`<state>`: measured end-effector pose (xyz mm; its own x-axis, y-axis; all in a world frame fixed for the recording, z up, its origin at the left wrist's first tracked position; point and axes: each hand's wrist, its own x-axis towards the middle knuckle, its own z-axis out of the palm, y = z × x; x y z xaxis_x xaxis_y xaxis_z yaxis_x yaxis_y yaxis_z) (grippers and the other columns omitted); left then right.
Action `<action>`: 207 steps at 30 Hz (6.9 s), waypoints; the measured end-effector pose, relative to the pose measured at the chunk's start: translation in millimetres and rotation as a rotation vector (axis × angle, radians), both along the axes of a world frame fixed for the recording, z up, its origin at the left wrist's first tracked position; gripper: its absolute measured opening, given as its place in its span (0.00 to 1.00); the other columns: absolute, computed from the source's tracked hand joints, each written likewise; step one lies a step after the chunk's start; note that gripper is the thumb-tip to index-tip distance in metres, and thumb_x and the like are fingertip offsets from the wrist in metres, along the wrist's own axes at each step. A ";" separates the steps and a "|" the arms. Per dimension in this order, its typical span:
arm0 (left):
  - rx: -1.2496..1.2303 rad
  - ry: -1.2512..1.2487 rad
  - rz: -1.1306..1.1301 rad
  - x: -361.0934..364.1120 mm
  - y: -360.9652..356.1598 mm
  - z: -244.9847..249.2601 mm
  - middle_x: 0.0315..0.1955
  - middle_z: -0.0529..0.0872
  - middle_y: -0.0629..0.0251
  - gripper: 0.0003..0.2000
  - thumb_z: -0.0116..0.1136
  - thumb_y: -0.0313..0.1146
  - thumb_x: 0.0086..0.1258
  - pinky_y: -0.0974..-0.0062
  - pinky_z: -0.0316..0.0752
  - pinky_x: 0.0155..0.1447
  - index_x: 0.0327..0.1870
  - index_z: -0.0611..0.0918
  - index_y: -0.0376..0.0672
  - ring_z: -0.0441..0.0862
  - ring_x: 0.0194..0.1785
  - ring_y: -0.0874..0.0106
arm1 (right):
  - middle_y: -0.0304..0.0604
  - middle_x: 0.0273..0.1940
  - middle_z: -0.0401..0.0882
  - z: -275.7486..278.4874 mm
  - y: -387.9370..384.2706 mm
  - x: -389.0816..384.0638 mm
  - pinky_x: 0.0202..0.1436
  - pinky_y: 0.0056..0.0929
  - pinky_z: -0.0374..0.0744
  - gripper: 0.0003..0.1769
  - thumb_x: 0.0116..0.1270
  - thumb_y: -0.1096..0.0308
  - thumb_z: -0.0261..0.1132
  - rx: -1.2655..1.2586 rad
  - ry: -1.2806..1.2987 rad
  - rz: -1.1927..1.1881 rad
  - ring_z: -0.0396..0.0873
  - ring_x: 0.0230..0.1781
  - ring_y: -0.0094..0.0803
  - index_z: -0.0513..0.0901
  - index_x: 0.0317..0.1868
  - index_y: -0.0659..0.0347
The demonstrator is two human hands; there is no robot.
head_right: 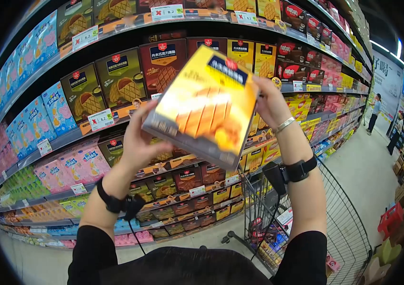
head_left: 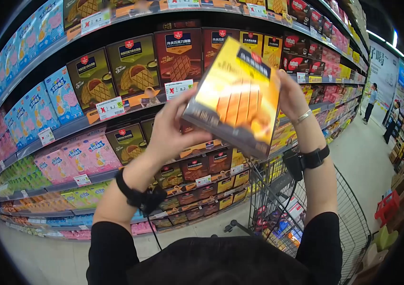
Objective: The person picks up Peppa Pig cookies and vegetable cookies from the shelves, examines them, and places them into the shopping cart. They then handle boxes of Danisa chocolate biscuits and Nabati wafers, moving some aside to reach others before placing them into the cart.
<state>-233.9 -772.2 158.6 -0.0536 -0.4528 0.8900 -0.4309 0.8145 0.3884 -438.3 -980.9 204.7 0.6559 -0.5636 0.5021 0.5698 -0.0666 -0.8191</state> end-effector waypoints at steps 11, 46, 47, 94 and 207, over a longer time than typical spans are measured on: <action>-0.142 0.226 0.199 -33.7 -130.2 66.6 0.43 0.78 0.57 0.33 0.63 0.32 0.56 0.80 0.72 0.47 0.61 0.60 0.36 0.77 0.43 0.76 | 0.47 0.61 0.57 -2.9 -73.8 25.1 0.64 0.29 0.57 0.43 0.56 0.65 0.64 -0.371 -0.418 0.171 0.58 0.62 0.31 0.47 0.66 0.66; -0.548 -0.595 1.906 156.8 -170.8 120.8 0.46 0.75 0.63 0.18 0.50 0.47 0.60 0.44 0.54 0.59 0.49 0.76 0.51 0.67 0.56 0.65 | 0.44 0.43 0.74 73.2 -185.3 181.1 0.47 0.22 0.68 0.28 0.66 0.47 0.49 -0.422 -0.520 -0.957 0.71 0.42 0.26 0.72 0.49 0.67; -0.520 -0.605 1.912 162.8 -172.5 119.2 0.46 0.75 0.62 0.19 0.48 0.49 0.62 0.42 0.52 0.59 0.52 0.75 0.52 0.67 0.57 0.64 | 0.48 0.46 0.74 76.5 -177.8 180.7 0.49 0.26 0.69 0.28 0.66 0.46 0.47 -0.394 -0.414 -0.960 0.73 0.45 0.33 0.70 0.52 0.64; 0.638 -1.289 -0.210 -285.5 -247.7 -339.8 0.29 0.80 0.65 0.17 0.61 0.45 0.49 0.70 0.74 0.38 0.39 0.80 0.48 0.79 0.35 0.66 | 0.43 0.55 0.70 -433.5 167.2 -431.6 0.63 0.54 0.52 0.19 0.66 0.53 0.44 0.107 1.986 -1.413 0.59 0.62 0.42 0.78 0.45 0.50; 2.459 1.008 -1.045 -818.3 -1113.9 -953.7 0.51 0.72 0.47 0.37 0.46 0.62 0.50 0.63 0.72 0.35 0.59 0.66 0.46 0.73 0.48 0.53 | 0.37 0.22 0.78 -677.3 -504.0 -823.8 0.36 0.33 0.62 0.10 0.44 0.63 0.49 0.424 1.813 -1.072 0.75 0.24 0.33 0.66 0.11 0.55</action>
